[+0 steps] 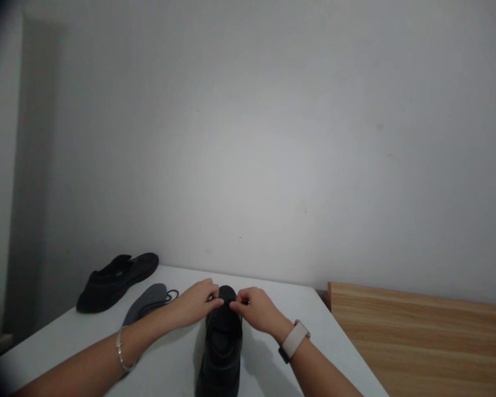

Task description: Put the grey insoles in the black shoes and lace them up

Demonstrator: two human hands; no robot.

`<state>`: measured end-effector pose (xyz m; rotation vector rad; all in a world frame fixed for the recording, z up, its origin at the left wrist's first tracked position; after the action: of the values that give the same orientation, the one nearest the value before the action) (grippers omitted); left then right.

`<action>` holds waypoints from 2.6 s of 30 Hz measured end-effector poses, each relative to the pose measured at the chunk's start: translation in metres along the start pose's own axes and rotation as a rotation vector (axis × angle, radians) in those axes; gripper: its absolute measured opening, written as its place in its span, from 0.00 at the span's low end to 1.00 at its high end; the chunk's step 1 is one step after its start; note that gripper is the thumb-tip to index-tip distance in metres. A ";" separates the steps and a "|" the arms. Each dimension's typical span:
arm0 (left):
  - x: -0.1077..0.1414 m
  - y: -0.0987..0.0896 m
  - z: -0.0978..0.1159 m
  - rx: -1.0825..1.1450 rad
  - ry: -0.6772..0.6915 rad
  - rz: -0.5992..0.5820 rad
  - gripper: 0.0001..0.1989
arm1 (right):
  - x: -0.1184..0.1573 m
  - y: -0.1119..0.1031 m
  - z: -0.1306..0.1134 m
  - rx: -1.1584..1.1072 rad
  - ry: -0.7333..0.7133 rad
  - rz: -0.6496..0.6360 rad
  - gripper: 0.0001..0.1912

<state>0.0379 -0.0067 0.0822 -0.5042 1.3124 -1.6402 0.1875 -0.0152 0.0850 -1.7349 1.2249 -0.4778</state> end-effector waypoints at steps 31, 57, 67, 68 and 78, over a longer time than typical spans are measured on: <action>0.006 -0.019 0.064 0.754 0.347 0.143 0.14 | 0.006 -0.050 -0.106 -0.980 -0.323 0.274 0.15; 0.010 -0.035 0.048 0.777 0.293 0.206 0.26 | 0.005 -0.003 -0.035 -1.064 -0.325 0.381 0.10; 0.013 -0.032 0.062 0.828 0.310 0.178 0.29 | 0.013 -0.009 -0.043 -0.956 -0.321 0.531 0.09; 0.012 -0.033 0.061 0.835 0.311 0.172 0.28 | 0.014 -0.009 -0.043 -0.951 -0.324 0.551 0.09; 0.011 -0.029 0.057 0.881 0.317 0.159 0.27 | 0.008 0.001 -0.042 -1.109 -0.282 0.515 0.11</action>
<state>0.0657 -0.0466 0.1255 0.3913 0.6845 -2.0003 0.1591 -0.0421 0.1035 -2.0951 1.7902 0.8944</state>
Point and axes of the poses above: each hand's wrist, its own x-axis away from the middle knuckle, its own y-axis out of the palm, z = x × y, the point moved 6 cm from there along -x, towards the middle knuckle, and after that the axes turned 6 degrees about -z, right-handed, at the moved point
